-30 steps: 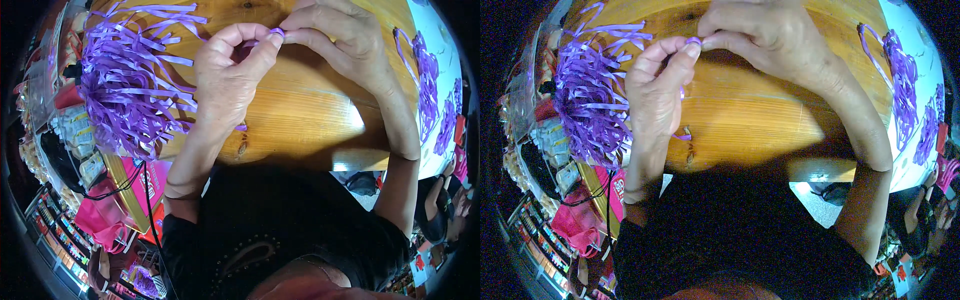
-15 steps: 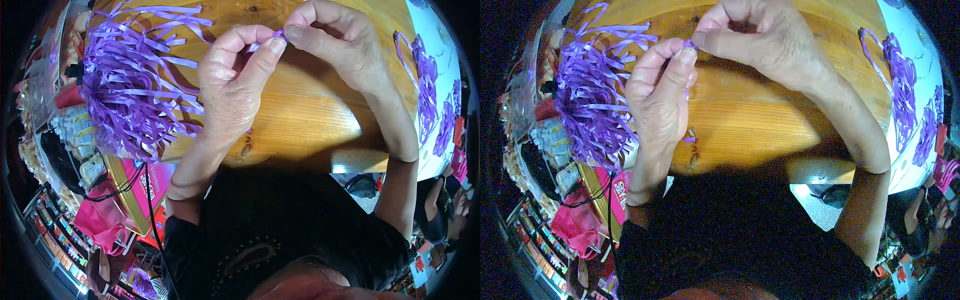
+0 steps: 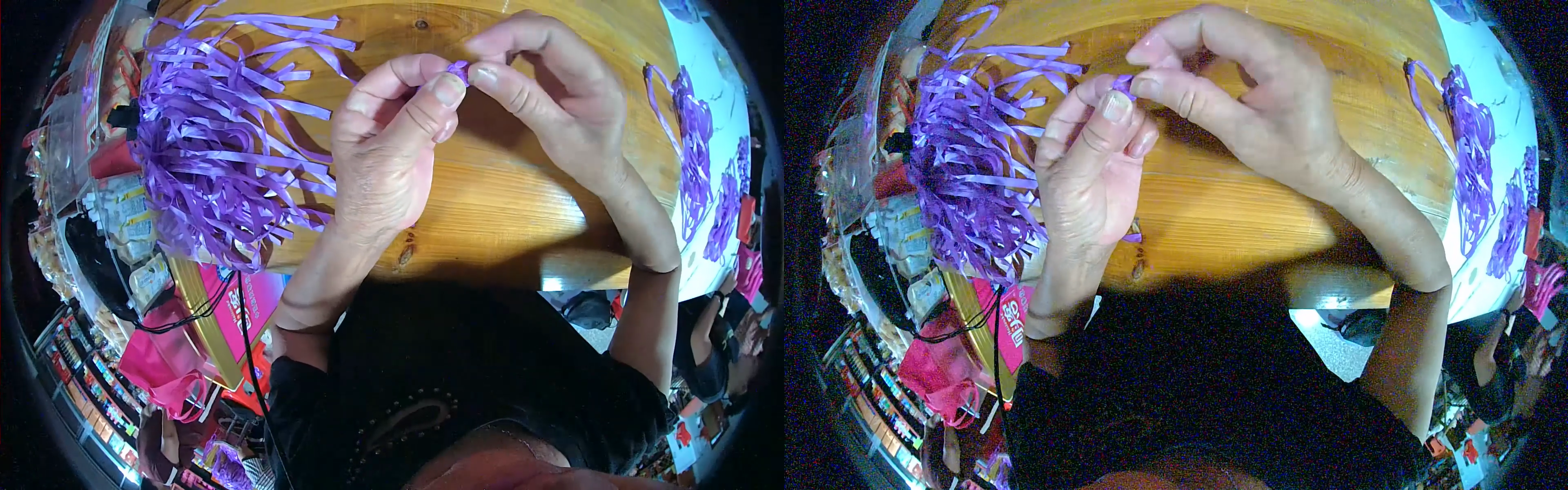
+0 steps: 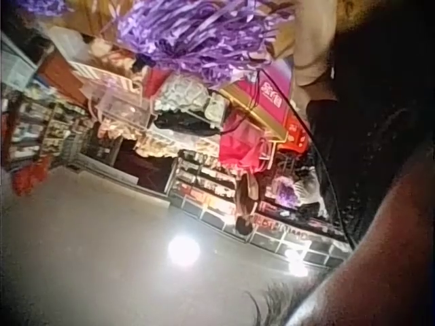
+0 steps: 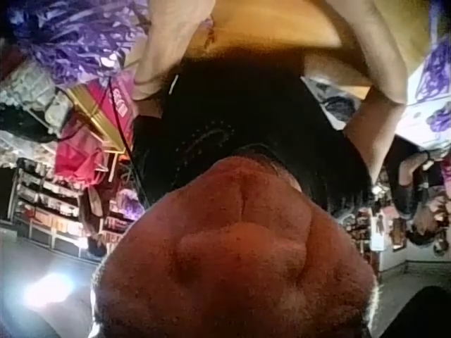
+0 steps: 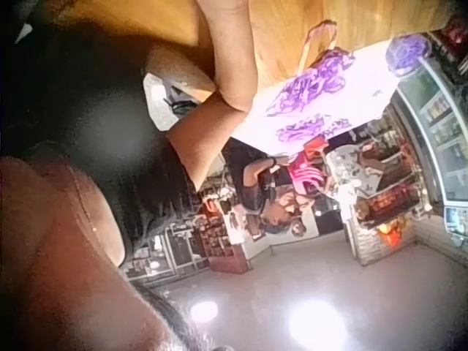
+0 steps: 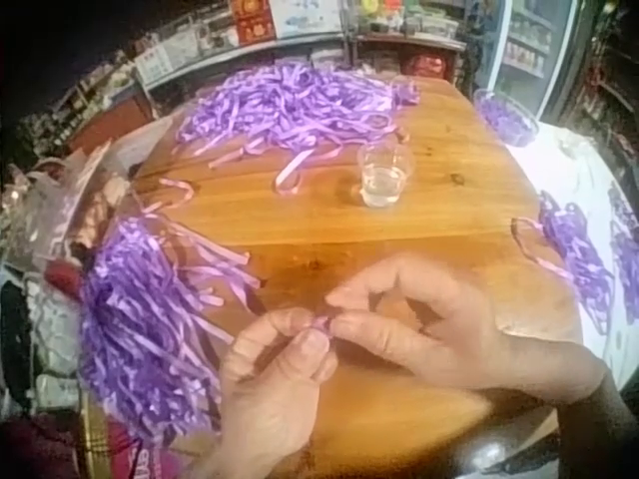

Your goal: Tying small knots in the center of individual purple ribbon strips.

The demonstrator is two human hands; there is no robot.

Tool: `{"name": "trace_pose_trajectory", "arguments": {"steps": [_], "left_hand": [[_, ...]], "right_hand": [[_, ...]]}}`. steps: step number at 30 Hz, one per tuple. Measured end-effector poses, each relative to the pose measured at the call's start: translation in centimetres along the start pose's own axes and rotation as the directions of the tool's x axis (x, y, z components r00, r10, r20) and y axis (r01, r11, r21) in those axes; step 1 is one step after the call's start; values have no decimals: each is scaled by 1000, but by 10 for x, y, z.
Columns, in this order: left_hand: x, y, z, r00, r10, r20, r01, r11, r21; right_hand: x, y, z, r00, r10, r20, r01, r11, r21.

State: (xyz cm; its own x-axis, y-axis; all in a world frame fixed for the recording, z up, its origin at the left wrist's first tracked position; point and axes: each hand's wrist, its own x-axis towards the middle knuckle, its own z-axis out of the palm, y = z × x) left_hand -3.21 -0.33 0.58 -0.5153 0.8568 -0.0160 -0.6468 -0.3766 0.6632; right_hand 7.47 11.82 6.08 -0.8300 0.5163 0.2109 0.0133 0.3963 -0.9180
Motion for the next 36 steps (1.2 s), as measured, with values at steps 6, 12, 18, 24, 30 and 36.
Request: {"name": "trace_pose_trajectory", "arguments": {"steps": [6, 12, 18, 24, 30, 36], "left_hand": [[0, -1, 1, 1000, 30, 4, -30, 999, 35], [-1, 0, 2, 998, 56, -6, -55, 994, 92], [0, 0, -2, 999, 29, 17, -31, 985, 170], [0, 1, 1, 996, -89, -22, 91, 986, 143], [2, 0, 0, 992, -129, 6, 128, 989, 77], [4, -1, -4, 978, -154, 141, 153, 988, 13]], "right_hand": [[1, -2, -6, 962, -267, 67, 275, 935, -225], [3, -7, -9, 984, -142, 110, 158, 976, -153], [5, -12, -17, 970, -152, 189, 188, 964, -190], [5, 17, -11, 841, -483, 244, 538, 795, -280], [-4, 12, -8, 994, -35, 107, 11, 976, 217], [-10, 39, 4, 996, 2, 94, -45, 886, 461]]}}
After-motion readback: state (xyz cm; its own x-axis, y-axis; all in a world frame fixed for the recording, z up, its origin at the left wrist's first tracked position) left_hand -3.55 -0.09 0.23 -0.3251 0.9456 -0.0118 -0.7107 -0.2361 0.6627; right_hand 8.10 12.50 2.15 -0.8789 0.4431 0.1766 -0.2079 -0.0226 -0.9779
